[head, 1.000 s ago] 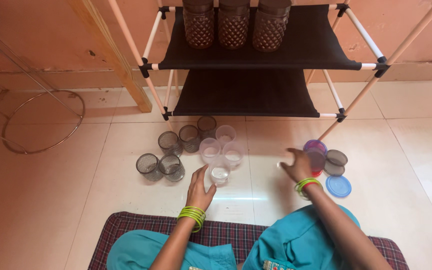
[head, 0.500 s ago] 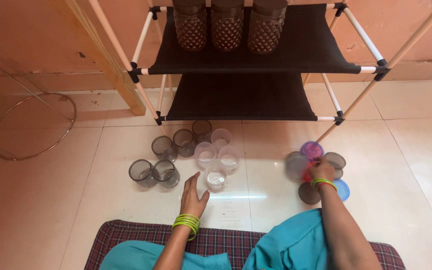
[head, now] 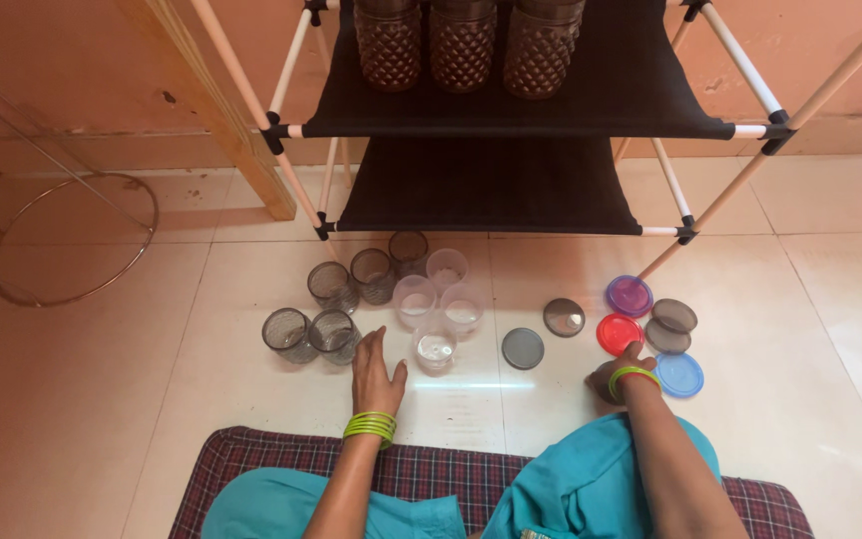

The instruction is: The person sits on the floor and assembles textured glass jars by screwing on their lids. They handle several jars one at a time, securing the lids, and then place the completed jars onto a nearby two-tiered shelf.

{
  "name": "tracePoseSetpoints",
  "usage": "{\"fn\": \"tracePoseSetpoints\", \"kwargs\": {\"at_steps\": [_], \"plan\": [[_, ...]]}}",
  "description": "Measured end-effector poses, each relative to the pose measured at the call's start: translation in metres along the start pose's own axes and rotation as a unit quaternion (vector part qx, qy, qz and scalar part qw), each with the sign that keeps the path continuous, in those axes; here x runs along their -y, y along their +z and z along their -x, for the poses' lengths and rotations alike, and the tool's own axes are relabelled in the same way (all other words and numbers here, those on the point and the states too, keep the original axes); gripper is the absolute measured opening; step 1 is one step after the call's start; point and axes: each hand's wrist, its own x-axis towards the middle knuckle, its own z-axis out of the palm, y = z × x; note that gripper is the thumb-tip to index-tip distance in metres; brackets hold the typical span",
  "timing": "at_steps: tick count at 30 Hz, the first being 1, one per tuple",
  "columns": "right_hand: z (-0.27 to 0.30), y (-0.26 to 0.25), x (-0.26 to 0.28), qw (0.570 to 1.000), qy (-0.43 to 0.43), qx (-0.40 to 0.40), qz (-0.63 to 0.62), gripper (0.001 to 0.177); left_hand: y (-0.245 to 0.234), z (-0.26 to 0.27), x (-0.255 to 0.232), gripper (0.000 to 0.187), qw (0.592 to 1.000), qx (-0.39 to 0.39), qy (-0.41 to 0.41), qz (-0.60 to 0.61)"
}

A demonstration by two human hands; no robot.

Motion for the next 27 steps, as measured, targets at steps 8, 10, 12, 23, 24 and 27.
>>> {"fn": "tracePoseSetpoints", "kwargs": {"at_steps": [8, 10, 12, 23, 24, 27], "plan": [[0.015, 0.009, 0.012, 0.994, -0.092, -0.038, -0.048, 0.098, -0.017, -0.015, 0.014, 0.081, 0.981, -0.083, -0.097, -0.147], [0.019, 0.013, 0.017, 0.985, -0.135, -0.056, -0.093, 0.088, -0.018, -0.016, 0.025, 0.082, 0.973, -0.099, -0.116, -0.171], [0.023, 0.016, 0.021, 0.971, -0.202, -0.080, -0.099, 0.090, -0.016, -0.018, 0.036, 0.082, 0.967, -0.103, -0.138, -0.186], [0.050, 0.024, 0.030, 0.929, -0.317, -0.079, -0.174, 0.083, -0.001, -0.027, 0.079, 0.043, 0.970, -0.100, -0.123, -0.185], [0.051, 0.025, 0.031, 0.931, -0.311, -0.072, -0.180, 0.083, -0.001, -0.027, 0.079, 0.042, 0.970, -0.112, -0.118, -0.179], [0.050, 0.026, 0.032, 0.929, -0.318, -0.083, -0.172, 0.081, -0.005, -0.028, 0.073, 0.027, 0.972, -0.099, -0.141, -0.157]]}}
